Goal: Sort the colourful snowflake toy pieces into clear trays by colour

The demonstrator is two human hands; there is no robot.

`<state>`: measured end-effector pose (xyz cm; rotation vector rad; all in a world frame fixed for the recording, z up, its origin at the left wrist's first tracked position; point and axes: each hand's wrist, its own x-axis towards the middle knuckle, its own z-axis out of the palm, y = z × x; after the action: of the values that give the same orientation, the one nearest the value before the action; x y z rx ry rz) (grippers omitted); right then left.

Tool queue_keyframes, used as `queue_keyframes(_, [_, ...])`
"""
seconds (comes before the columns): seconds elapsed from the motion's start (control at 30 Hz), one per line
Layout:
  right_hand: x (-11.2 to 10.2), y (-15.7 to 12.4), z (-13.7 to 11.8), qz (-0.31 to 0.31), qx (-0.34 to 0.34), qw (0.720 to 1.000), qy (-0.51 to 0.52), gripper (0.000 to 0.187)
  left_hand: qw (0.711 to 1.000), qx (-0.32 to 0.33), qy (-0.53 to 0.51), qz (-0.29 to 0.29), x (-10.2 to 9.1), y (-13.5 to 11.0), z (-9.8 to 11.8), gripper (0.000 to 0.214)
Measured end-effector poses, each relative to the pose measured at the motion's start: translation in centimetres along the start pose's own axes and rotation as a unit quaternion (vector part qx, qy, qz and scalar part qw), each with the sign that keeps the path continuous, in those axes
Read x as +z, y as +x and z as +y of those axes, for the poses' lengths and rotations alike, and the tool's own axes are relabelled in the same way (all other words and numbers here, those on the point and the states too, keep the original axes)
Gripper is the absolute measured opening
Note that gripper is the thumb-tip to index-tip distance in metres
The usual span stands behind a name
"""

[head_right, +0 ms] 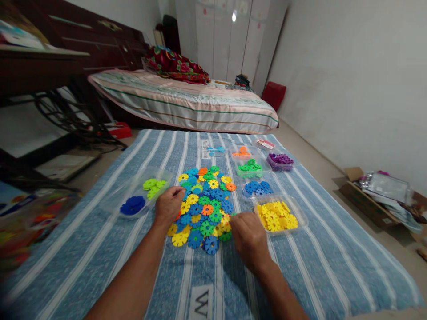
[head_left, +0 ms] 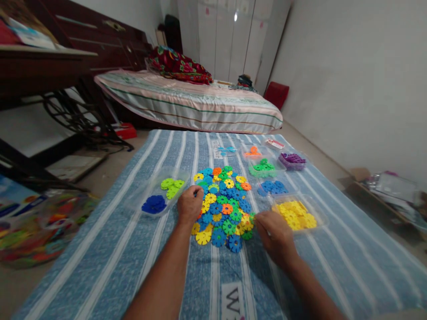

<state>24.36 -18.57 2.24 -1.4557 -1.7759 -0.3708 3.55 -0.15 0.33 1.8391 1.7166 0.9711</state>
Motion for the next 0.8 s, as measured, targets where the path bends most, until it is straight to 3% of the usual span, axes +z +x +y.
queue_keyframes(0.17, [-4.4,-0.1,4.0,0.065,0.048,0.981,-0.177,0.016,1.000,-0.003,0.003,0.000,0.2,-0.2,0.1,0.024])
queue_keyframes(0.27, [-5.0,-0.7,4.6,0.075,0.066,0.975,-0.198,0.018,1.000,-0.003,0.004,-0.003,0.2,-0.3,0.1,0.023])
queue_keyframes(0.37, [-3.5,-1.2,2.6,0.044,0.052,0.992,-0.102,0.013,1.000,0.003,0.000,-0.004,0.2,-0.4,0.1,0.023])
queue_keyframes(0.5, [-0.3,-1.4,-1.1,-0.051,0.050,0.997,0.015,0.016,1.000,0.011,0.005,-0.006,0.1,-0.4,0.1,0.023])
queue_keyframes(0.63, [2.2,-0.9,-2.6,-0.094,0.067,0.993,0.036,0.017,1.000,0.008,0.010,-0.005,0.1,-0.4,0.0,0.024])
queue_keyframes(0.8, [3.9,-0.2,-2.2,-0.117,0.105,0.988,0.008,0.019,1.000,0.002,-0.002,-0.003,0.1,-0.3,-0.1,0.024])
